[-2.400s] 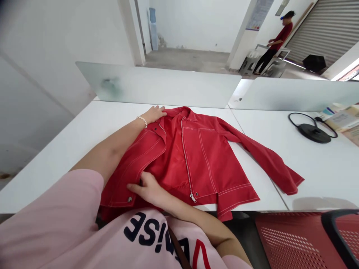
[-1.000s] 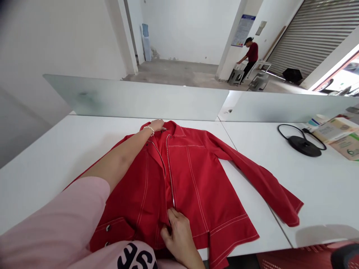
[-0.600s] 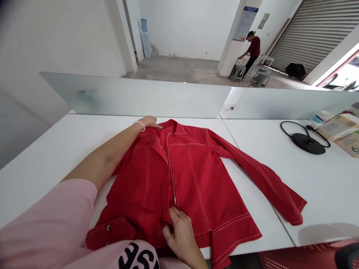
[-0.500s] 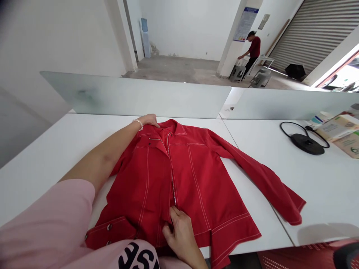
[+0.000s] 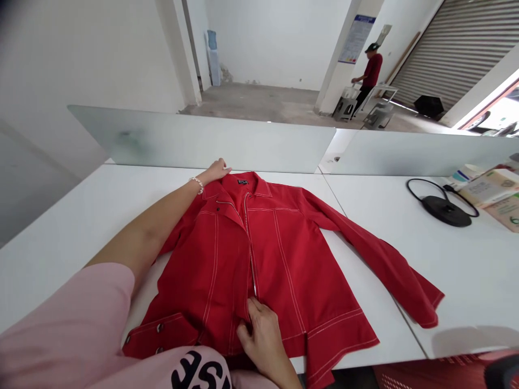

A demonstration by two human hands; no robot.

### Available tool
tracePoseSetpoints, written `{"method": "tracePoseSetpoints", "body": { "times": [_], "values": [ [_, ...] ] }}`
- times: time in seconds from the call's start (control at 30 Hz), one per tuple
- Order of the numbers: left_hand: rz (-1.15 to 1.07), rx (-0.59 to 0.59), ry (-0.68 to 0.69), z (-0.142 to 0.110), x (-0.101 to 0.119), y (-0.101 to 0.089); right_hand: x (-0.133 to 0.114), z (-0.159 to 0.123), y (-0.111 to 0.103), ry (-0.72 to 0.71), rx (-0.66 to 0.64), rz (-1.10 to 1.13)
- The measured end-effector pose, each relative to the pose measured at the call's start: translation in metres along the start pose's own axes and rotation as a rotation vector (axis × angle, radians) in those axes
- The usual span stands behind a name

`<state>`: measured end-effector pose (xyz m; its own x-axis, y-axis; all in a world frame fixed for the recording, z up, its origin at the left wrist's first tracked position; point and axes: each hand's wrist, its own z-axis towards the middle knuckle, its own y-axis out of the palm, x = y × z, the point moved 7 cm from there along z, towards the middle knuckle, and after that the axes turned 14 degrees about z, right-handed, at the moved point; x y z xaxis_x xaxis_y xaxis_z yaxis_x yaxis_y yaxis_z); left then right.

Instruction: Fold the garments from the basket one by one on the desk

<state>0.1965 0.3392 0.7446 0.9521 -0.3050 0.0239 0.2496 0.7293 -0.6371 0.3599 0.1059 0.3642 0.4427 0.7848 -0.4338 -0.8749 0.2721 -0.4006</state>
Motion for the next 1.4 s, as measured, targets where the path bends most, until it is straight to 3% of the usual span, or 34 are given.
{"method": "tracePoseSetpoints", "body": {
  "times": [0.13,0.23,0.37,0.5,0.6,0.73,0.83,0.9,1.1,1.3,1.4],
  "values": [
    [0.060,-0.122,0.015,-0.001,0.007,0.015,-0.002,0.001,0.000,-0.011,0.003,-0.018],
    [0.040,-0.149,0.072,0.003,0.018,0.015,0.000,0.000,0.001,-0.001,-0.002,-0.027],
    [-0.013,-0.014,0.134,0.006,0.025,0.002,0.001,0.000,0.001,-0.008,0.002,-0.030],
    [0.073,0.144,0.220,-0.004,0.026,-0.004,0.002,0.000,0.001,0.012,-0.002,-0.041],
    [0.167,0.152,0.181,-0.013,0.018,-0.001,0.003,-0.001,0.001,0.030,-0.007,-0.013],
    [0.266,0.046,0.024,-0.022,-0.008,0.001,0.000,0.000,-0.002,0.028,0.007,0.030],
    [0.300,-0.168,0.025,-0.036,-0.025,0.010,-0.003,0.002,-0.004,0.021,0.020,0.056],
    [0.315,-0.216,0.062,-0.046,-0.029,0.010,-0.006,0.004,-0.005,0.014,0.026,0.072],
    [0.323,-0.024,0.107,-0.047,-0.008,-0.012,-0.008,0.001,-0.009,-0.023,0.101,0.059],
    [0.079,0.058,-0.102,-0.036,-0.004,-0.013,0.001,-0.018,-0.011,-0.022,0.219,0.039],
    [0.150,0.125,0.019,-0.056,0.003,-0.006,0.003,-0.027,-0.010,-0.004,0.198,0.024]
  ]
}}
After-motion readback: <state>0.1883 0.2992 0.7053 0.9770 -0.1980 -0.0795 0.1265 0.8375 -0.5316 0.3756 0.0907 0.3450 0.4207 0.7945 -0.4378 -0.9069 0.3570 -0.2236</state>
